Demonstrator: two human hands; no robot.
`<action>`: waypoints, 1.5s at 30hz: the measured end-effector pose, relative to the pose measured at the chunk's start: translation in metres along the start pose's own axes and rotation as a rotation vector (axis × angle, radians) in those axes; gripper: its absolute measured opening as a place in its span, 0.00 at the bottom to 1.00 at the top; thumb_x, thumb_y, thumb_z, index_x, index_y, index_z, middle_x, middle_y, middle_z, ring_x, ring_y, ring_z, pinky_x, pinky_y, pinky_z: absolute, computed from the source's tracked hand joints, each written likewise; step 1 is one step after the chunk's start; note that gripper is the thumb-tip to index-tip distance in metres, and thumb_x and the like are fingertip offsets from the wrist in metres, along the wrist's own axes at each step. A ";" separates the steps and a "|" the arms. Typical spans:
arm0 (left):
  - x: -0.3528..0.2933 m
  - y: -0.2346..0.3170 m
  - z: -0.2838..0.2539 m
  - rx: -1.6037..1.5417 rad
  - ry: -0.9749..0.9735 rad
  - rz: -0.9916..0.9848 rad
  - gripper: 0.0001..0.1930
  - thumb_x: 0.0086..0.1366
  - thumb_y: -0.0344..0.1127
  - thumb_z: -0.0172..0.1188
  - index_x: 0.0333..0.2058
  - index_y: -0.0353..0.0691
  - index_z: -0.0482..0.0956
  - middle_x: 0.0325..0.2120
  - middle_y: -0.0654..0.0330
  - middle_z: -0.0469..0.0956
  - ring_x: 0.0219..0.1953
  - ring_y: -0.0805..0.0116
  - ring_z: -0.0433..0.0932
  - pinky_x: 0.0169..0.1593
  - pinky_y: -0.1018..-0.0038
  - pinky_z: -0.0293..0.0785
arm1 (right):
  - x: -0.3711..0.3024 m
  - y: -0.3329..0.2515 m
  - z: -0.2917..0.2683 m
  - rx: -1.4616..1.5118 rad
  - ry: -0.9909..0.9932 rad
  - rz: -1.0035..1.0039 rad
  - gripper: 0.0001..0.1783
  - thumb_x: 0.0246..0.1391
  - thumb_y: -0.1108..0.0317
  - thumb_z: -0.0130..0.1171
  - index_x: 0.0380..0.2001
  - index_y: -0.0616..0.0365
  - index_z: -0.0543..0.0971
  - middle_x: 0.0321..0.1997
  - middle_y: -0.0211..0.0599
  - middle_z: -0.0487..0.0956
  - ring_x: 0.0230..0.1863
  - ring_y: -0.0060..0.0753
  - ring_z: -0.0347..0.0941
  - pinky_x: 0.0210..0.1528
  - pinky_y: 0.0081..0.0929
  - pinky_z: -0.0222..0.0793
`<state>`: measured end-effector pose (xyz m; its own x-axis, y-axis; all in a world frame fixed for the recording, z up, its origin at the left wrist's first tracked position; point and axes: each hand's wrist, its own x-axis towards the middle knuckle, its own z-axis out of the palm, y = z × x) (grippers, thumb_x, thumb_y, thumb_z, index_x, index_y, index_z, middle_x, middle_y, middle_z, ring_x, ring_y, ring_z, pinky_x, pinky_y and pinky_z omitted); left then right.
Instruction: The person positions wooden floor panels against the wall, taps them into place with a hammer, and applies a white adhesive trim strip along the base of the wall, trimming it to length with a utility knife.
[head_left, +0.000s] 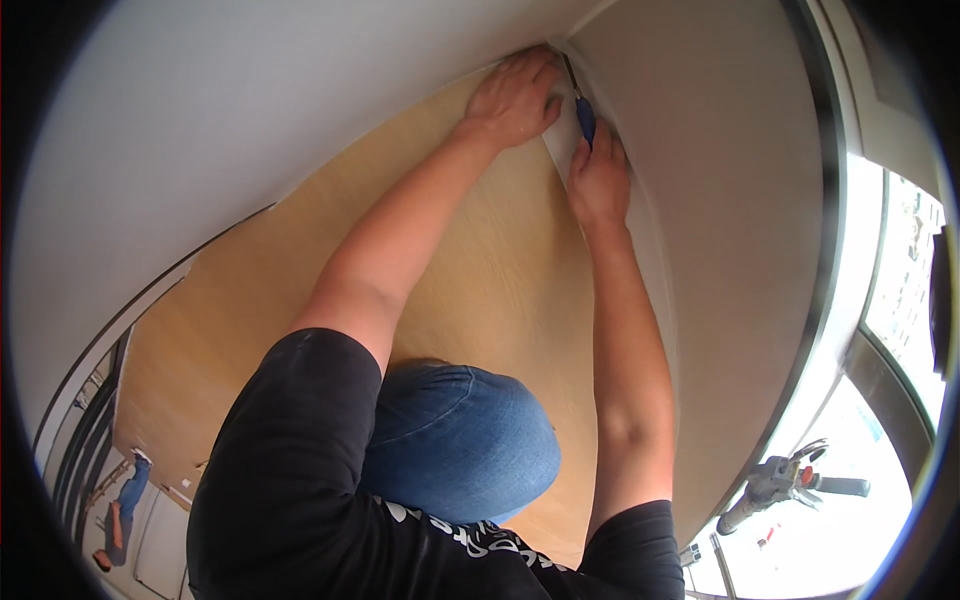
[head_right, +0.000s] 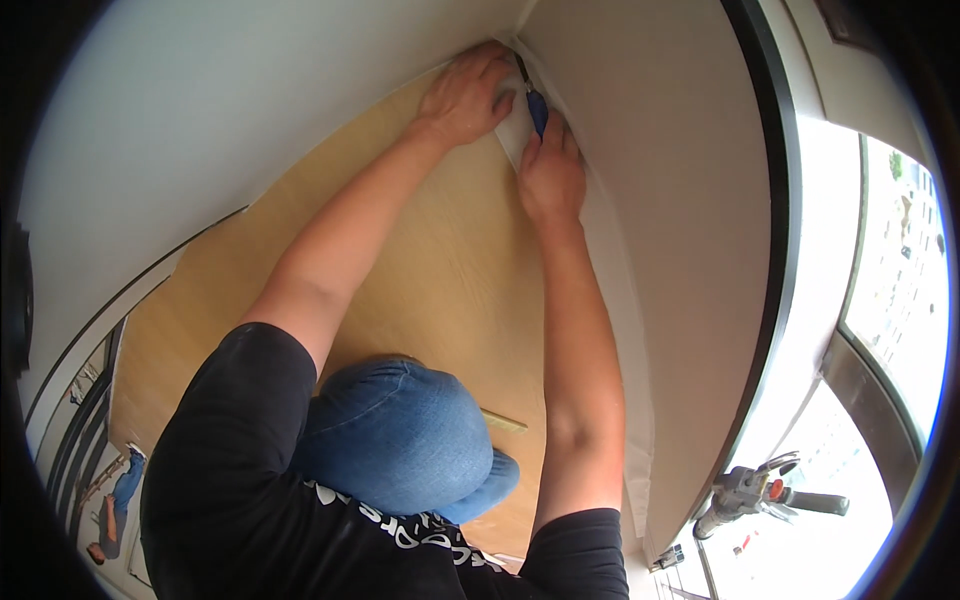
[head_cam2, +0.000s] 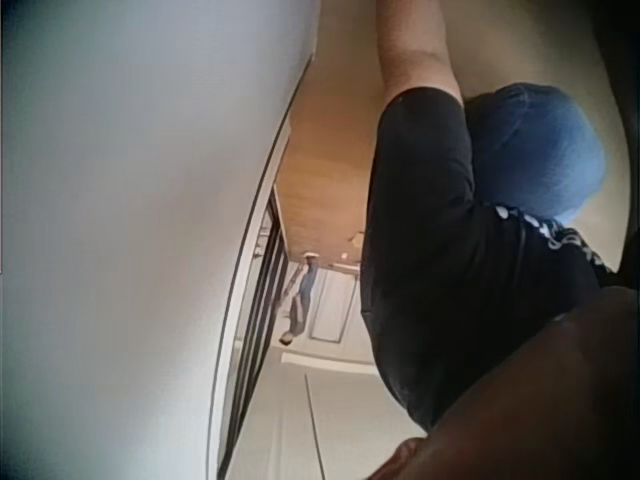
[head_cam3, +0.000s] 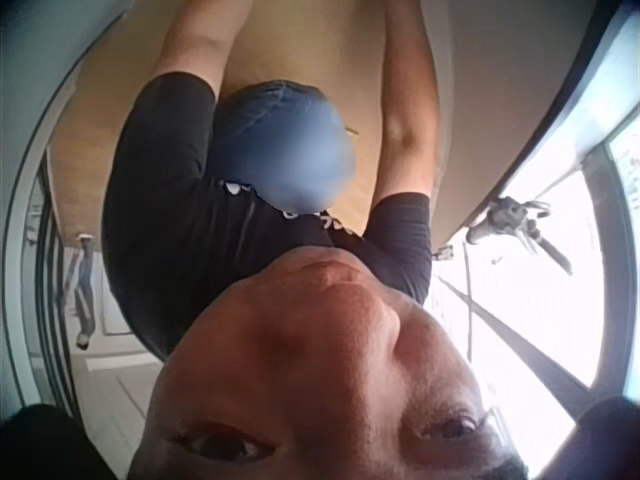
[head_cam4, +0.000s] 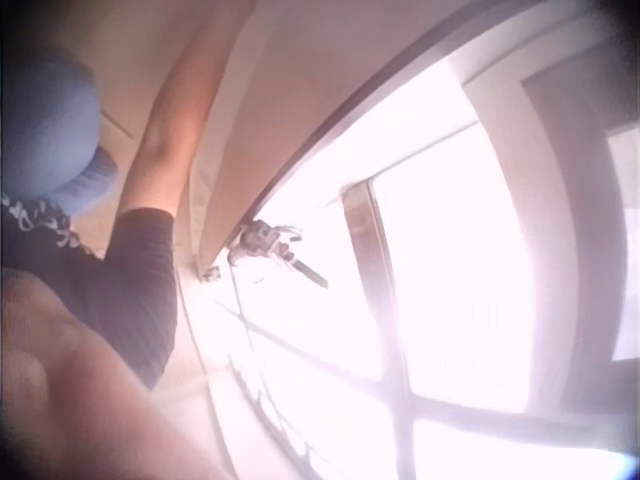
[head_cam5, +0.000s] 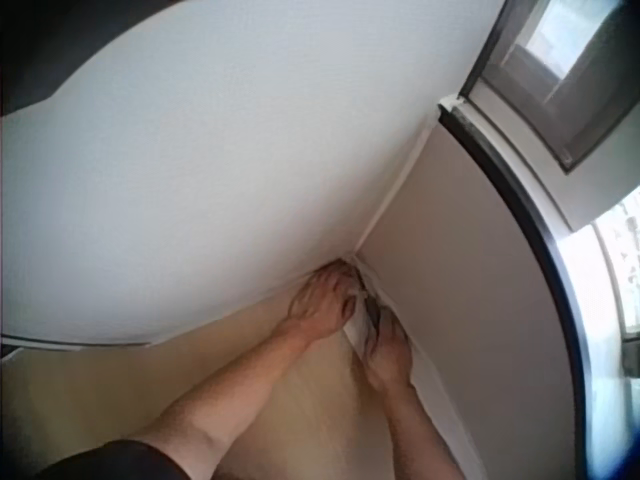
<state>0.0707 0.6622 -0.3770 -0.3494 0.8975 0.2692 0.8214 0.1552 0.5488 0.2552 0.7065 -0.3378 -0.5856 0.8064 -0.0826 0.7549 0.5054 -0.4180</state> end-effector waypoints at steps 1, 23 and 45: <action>0.001 0.001 0.001 0.000 -0.003 0.002 0.25 0.61 0.39 0.67 0.56 0.39 0.77 0.61 0.51 0.72 0.64 0.49 0.70 0.68 0.59 0.67 | 0.001 0.000 0.001 -0.005 -0.016 0.030 0.28 0.68 0.59 0.52 0.68 0.52 0.66 0.61 0.57 0.75 0.57 0.63 0.74 0.56 0.53 0.73; 0.003 0.012 0.001 0.128 0.004 0.055 0.34 0.61 0.43 0.64 0.67 0.52 0.68 0.60 0.54 0.71 0.63 0.54 0.69 0.68 0.60 0.64 | 0.004 -0.009 0.004 0.058 0.129 0.078 0.25 0.64 0.63 0.59 0.64 0.47 0.76 0.48 0.53 0.81 0.49 0.59 0.78 0.53 0.51 0.75; 0.003 0.022 -0.002 0.171 -0.091 -0.010 0.33 0.62 0.44 0.64 0.64 0.35 0.70 0.65 0.45 0.66 0.67 0.44 0.64 0.71 0.53 0.59 | -0.011 0.003 -0.001 0.062 0.151 0.165 0.23 0.63 0.63 0.59 0.61 0.46 0.79 0.49 0.53 0.83 0.50 0.58 0.80 0.53 0.50 0.76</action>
<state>0.0867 0.6679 -0.3626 -0.3218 0.9281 0.1872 0.8854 0.2249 0.4069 0.2641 0.6995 -0.3370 -0.4010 0.9158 -0.0201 0.8146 0.3465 -0.4652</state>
